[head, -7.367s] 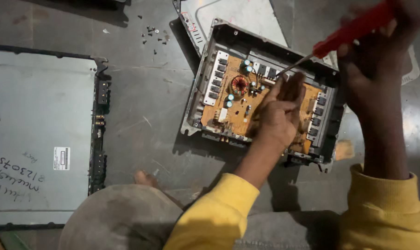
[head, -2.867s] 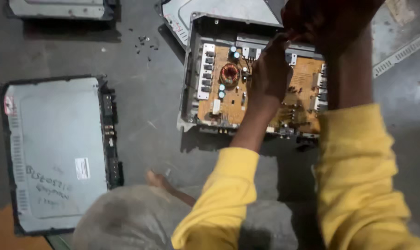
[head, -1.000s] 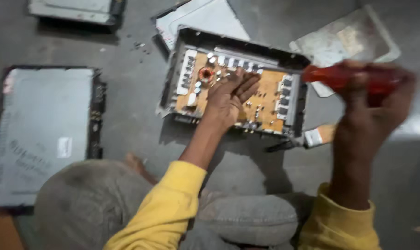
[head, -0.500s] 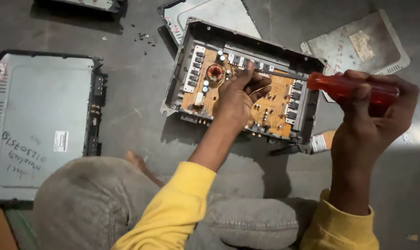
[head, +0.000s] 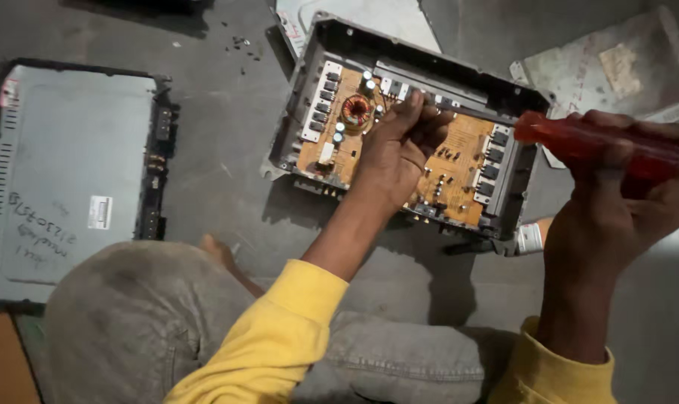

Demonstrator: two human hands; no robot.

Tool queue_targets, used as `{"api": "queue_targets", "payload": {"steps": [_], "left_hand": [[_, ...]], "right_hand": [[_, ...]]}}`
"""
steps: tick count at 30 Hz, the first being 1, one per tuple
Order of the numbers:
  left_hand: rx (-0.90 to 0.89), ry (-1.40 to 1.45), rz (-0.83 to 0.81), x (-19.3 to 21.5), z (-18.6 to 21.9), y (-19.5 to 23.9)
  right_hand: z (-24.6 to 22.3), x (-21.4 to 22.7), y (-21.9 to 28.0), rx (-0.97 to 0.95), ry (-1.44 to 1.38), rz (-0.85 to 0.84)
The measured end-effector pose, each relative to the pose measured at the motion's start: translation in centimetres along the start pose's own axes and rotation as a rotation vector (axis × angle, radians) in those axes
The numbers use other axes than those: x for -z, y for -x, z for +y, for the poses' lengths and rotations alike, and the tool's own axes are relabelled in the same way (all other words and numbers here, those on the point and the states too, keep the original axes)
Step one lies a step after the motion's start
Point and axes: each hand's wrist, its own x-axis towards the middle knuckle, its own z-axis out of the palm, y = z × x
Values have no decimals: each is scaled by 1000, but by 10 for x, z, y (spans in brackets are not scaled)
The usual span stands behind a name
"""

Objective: The person sits on the floor and uses a screwdriver to remove screws from the casing of an electronic device. They then use a brush to clean the internal circuit board and reattach the casing.

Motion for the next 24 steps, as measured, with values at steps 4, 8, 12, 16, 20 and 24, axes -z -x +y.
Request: {"api": "queue_targets", "payload": {"steps": [4,8,12,16,20,24], "left_hand": [[-3,-17,15,-2,-11,-9],[46,51,-5,-5,-27,-12],[101,94,-57,-8,-41,-19],[227,199,42,-5,-53,-31],[173,209,43,4,-63,-38],[127,205,45,4,-74,-43]], "right_hand": [[20,17,-2,-15,58,-6],[35,25,-3,9,70,18],[44,24,-8,23,138,32],[52,25,-9,-27,234,6],[66,24,-20,-99,245,10],[71,22,-38,-106,223,-10]]}}
